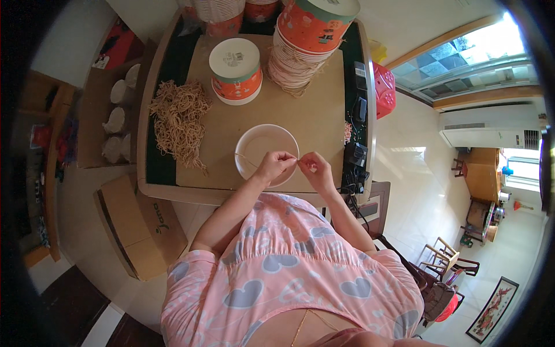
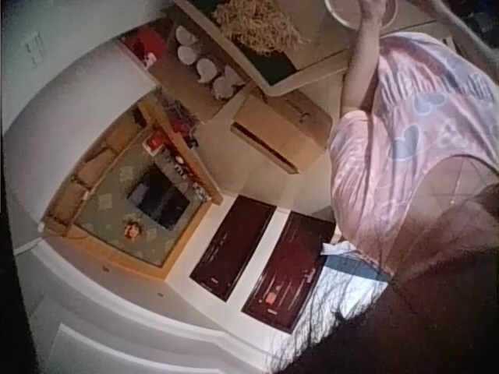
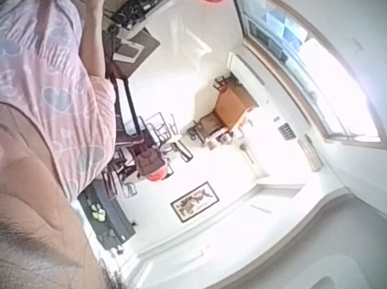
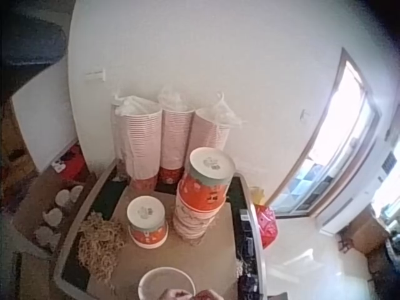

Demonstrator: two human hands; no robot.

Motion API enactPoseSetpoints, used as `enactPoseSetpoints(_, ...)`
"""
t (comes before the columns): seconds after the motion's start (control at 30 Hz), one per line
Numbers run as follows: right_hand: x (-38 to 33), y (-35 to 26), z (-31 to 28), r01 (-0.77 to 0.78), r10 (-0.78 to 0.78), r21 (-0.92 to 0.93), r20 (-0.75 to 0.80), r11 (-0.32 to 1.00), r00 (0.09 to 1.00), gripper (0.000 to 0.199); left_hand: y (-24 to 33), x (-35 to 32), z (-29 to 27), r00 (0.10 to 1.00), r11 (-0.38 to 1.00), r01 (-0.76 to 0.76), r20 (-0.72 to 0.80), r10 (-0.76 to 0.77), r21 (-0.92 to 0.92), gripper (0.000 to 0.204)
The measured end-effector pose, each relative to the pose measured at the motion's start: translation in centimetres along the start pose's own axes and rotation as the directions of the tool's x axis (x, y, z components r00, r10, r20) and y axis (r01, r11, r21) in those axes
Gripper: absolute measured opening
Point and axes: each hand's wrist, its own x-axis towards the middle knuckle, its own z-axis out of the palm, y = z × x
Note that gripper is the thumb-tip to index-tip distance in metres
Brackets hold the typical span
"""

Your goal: Threading string through paper bucket holes and filling them with packing material.

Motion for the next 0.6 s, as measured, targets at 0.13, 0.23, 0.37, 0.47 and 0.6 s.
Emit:
enactPoseSetpoints(0.13, 0.1, -0.3, -0.2, -0.041, 0.042, -0.043, 0.019, 0.998, 0.999, 0.009, -0.5, 0.3, -0.1, 0.997, 0.993, -0.074, -0.019, 0.076, 0.094, 0.014)
enactPoseSetpoints(0.23, 0.3, 0.6, -0.2, -0.239, 0.218, 0.355, 0.099, 0.904, 0.971, 0.008, -0.4, 0.2, -0.2, 0.997, 0.992, -0.061, -0.036, 0.065, 0.113, 0.015)
enactPoseSetpoints(0.37, 0.3, -0.4, -0.4, -0.33, 0.323, 0.51, 0.107, 0.794, 0.94, 0.005, -0.2, 0.0, -0.3, 0.998, 0.996, -0.031, -0.044, 0.035, 0.088, 0.015)
enactPoseSetpoints(0.47, 0.2, -0.3, -0.3, -0.263, 0.264, 0.481, 0.068, 0.836, 0.962, 0.007, 0.0, 0.0, -0.2, 1.0, 0.999, -0.01, -0.029, 0.011, 0.047, 0.015)
enactPoseSetpoints(0.6, 0.1, -1.6, -0.3, 0.028, -0.029, 0.043, 0.031, 0.999, 0.999, 0.01, -0.2, 0.1, -0.4, 0.999, 0.999, 0.03, -0.03, -0.029, 0.032, 0.012)
